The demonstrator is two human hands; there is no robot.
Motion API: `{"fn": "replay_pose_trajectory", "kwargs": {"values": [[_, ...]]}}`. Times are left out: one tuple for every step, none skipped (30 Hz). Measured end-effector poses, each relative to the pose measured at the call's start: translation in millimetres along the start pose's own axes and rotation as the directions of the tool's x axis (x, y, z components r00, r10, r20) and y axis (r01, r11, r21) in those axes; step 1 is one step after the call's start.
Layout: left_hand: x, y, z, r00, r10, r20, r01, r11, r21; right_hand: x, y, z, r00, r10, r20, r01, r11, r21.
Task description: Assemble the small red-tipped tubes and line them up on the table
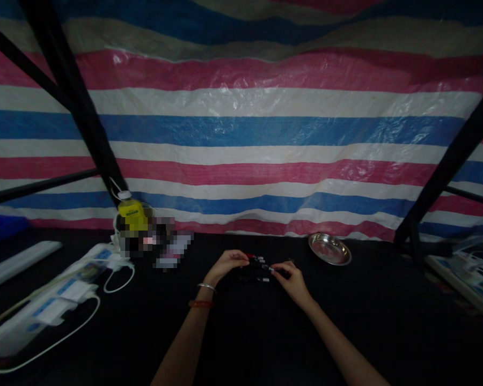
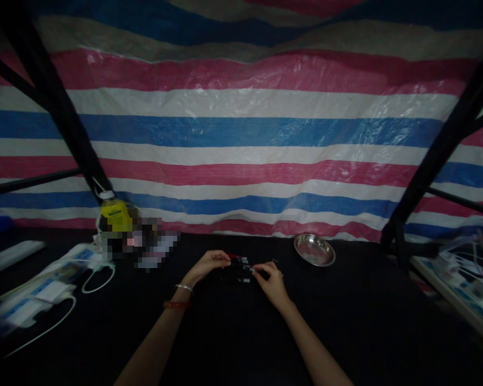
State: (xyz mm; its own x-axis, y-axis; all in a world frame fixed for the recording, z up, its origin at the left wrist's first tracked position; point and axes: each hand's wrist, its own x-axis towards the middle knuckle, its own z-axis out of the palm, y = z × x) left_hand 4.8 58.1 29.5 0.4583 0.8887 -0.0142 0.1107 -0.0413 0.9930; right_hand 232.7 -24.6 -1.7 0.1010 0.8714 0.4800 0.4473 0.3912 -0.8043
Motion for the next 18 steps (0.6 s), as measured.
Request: {"fn": "replay_pose_trajectory", "kwargs": {"values": [[0.0, -0.4, -0.9, 1.000, -0.001, 0.007, 0.001, 1.000, 0.003, -0.1, -0.1, 0.0, 1.000, 0.003, 0.010, -0.003, 1.000, -0.003], [-0.2, -0.5, -1.7, 1.000, -0.005, 0.013, 0.005, 1.000, 0.009, -0.2, -0.2, -0.1, 1.000, 0.005, 0.019, -0.005, 1.000, -0.008], [-0.5, -0.4, -2.3, 1.000, -0.012, 0.018, 0.012, 1.000, 0.019, -0.3, -0.3, -0.2, 1.000, 0.007, 0.024, -0.007, 1.000, -0.015], [-1.0, 0.1, -2.9, 1.000, -0.021, 0.022, 0.020, 0.999, 0.030, -0.3, -0.5, -0.3, 1.000, 0.007, 0.027, -0.006, 1.000, -0.025], [-1.7, 0.9, -3.3, 0.999, -0.029, 0.025, 0.028, 0.999, 0.041, -0.2, -0.7, -0.4, 1.000, 0.005, 0.026, -0.004, 0.999, -0.036], [-2.5, 2.1, -3.7, 0.999, -0.039, 0.031, 0.037, 0.998, 0.053, -0.1, -0.8, -0.6, 1.000, 0.001, 0.026, 0.000, 0.999, -0.047], [-3.5, 3.4, -3.9, 0.998, -0.048, 0.039, 0.045, 0.997, 0.063, 0.1, -1.0, -0.8, 0.999, -0.005, 0.032, 0.007, 0.998, -0.056], [-4.4, 4.9, -4.1, 0.997, -0.056, 0.047, 0.052, 0.996, 0.072, 0.3, -1.3, -1.1, 0.999, -0.014, 0.044, 0.017, 0.998, -0.064], [-5.3, 6.2, -4.2, 0.996, -0.063, 0.055, 0.059, 0.995, 0.077, 0.6, -1.5, -1.5, 0.998, -0.025, 0.061, 0.029, 0.997, -0.069], [-5.9, 7.3, -4.3, 0.996, -0.070, 0.061, 0.065, 0.995, 0.080, 0.9, -1.7, -1.8, 0.996, -0.035, 0.079, 0.041, 0.996, -0.074], [-6.4, 8.0, -4.5, 0.995, -0.076, 0.065, 0.071, 0.994, 0.084, 1.2, -1.9, -2.2, 0.994, -0.045, 0.096, 0.053, 0.995, -0.079], [-6.7, 8.4, -4.7, 0.994, -0.081, 0.067, 0.075, 0.993, 0.088, 1.5, -2.0, -2.5, 0.993, -0.053, 0.107, 0.063, 0.994, -0.085], [-6.8, 8.3, -5.0, 0.994, -0.085, 0.069, 0.078, 0.993, 0.094, 1.7, -2.1, -2.8, 0.992, -0.060, 0.114, 0.070, 0.993, -0.092], [-6.7, 7.9, -5.4, 0.993, -0.089, 0.075, 0.081, 0.992, 0.100, 1.9, -2.2, -3.0, 0.991, -0.064, 0.119, 0.076, 0.992, -0.100], [-6.6, 7.2, -5.9, 0.992, -0.093, 0.086, 0.084, 0.991, 0.107, 2.0, -2.3, -3.2, 0.990, -0.066, 0.122, 0.080, 0.991, -0.108], [-6.5, 6.4, -6.5, 0.990, -0.098, 0.099, 0.087, 0.990, 0.113, 2.1, -2.5, -3.4, 0.990, -0.069, 0.125, 0.083, 0.990, -0.115], [-6.3, 5.5, -7.2, 0.988, -0.104, 0.110, 0.091, 0.989, 0.119, 2.1, -2.7, -3.6, 0.989, -0.071, 0.130, 0.087, 0.989, -0.121], [-6.2, 4.6, -7.9, 0.987, -0.112, 0.115, 0.097, 0.987, 0.129, 2.1, -3.0, -3.8, 0.988, -0.074, 0.134, 0.090, 0.988, -0.124]]}}
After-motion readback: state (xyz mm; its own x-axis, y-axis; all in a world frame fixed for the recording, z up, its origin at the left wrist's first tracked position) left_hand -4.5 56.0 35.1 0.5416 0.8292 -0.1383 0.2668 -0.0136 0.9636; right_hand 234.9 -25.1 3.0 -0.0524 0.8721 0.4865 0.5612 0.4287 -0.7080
